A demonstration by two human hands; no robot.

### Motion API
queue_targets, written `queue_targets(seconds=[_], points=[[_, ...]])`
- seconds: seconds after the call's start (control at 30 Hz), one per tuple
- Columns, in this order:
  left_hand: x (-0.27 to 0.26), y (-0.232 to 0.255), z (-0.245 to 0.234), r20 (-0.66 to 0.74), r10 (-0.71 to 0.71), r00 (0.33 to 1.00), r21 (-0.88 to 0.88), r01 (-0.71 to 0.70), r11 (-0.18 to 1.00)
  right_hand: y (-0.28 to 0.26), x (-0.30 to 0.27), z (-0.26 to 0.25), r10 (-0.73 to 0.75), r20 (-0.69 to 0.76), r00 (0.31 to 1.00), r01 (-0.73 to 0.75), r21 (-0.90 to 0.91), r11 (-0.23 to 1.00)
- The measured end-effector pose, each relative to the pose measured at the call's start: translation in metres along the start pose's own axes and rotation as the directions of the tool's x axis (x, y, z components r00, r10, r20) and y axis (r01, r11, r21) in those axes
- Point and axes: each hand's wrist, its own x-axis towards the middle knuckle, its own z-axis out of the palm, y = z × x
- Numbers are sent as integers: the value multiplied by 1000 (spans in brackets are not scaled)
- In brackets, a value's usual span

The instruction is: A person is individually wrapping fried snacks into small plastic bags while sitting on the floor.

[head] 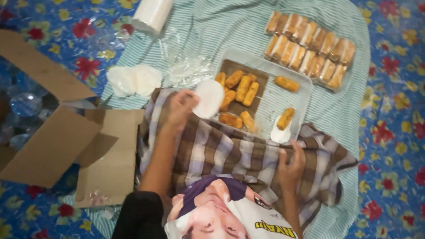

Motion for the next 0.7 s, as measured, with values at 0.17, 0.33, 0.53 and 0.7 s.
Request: queue_targets(seconds=[0.17,0.33,0.53,0.7], points=[[-67,-38,84,232,-120,965,98,99,990,-55,2,32,394,359,846,-526,685,504],[-103,-73,110,378,-279,883,149,240,959,-89,10,45,509,553,659,-625,780,-39],[-107,-93,107,441,-152,884,434,-62,899,-55,6,54,585,620,523,-655,732,-190],[-108,-88,119,465,-181,867,556,-127,822,-31,0,57,630,599,495,-624,750,-222]])
